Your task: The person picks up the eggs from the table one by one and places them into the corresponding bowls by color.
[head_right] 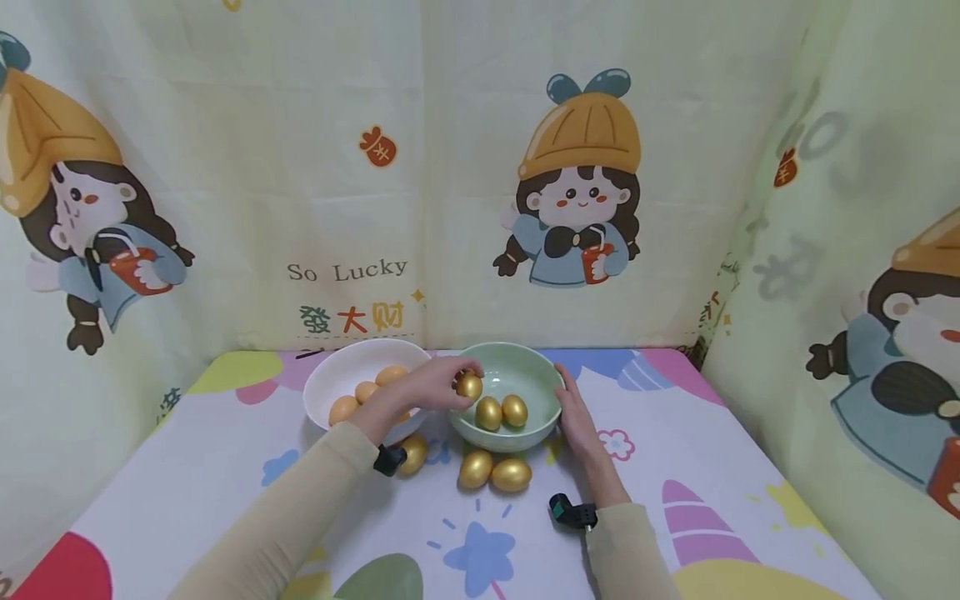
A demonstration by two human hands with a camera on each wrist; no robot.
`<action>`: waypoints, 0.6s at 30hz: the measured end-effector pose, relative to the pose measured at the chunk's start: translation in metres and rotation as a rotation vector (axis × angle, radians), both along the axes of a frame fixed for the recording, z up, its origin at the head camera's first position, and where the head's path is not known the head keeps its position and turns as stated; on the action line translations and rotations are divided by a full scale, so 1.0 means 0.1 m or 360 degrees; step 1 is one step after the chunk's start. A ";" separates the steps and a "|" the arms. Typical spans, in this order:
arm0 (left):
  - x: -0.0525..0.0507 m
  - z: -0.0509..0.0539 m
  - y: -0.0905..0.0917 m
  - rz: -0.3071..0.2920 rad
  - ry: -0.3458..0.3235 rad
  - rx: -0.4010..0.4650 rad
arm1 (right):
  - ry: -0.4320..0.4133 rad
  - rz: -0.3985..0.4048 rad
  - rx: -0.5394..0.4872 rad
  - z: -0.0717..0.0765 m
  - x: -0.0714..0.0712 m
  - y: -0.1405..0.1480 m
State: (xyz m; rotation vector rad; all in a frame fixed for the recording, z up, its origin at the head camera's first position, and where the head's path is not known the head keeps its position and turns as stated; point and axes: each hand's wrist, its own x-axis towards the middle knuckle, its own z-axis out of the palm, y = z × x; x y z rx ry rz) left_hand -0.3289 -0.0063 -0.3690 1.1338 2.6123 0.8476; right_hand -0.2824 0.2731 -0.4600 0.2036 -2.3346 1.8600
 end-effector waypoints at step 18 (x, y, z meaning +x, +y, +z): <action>-0.03 0.01 0.20 -0.0137 0.0152 -0.0330 | -0.0003 0.0001 -0.0019 0.00 0.02 0.00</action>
